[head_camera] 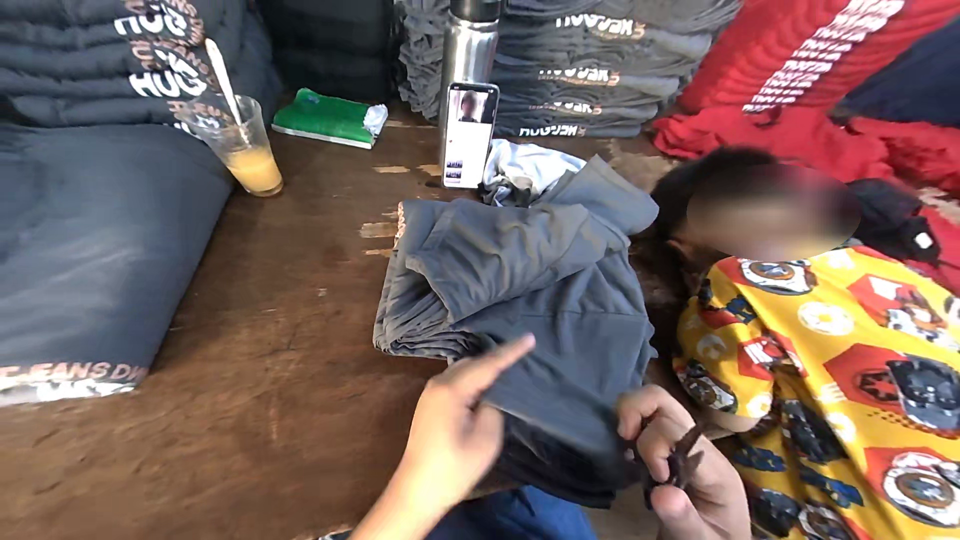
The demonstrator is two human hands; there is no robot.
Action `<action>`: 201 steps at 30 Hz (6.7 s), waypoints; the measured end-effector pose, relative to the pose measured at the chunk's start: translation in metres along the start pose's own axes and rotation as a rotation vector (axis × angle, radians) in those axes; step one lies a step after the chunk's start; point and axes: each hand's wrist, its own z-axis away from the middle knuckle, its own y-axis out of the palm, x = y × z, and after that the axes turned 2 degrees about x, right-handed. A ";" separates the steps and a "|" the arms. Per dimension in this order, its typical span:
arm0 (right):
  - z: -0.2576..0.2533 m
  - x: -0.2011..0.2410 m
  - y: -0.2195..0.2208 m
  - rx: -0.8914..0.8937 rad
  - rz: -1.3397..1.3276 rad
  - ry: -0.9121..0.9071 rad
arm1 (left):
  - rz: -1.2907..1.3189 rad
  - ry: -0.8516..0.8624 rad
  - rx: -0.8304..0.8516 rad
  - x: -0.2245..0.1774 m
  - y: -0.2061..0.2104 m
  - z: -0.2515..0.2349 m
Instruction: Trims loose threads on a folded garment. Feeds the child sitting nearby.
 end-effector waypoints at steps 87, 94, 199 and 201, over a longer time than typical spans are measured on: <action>0.001 0.007 0.068 -0.203 -0.013 -0.086 | 0.029 0.220 -0.084 0.009 0.021 0.050; 0.012 -0.017 0.055 -0.004 0.297 0.099 | 0.561 -0.045 -0.104 0.006 0.014 0.049; 0.007 -0.003 0.035 0.309 0.885 0.064 | -0.057 0.162 0.213 0.015 -0.038 0.046; 0.009 -0.008 0.034 0.295 0.877 0.045 | -0.089 0.143 0.213 0.014 -0.041 0.046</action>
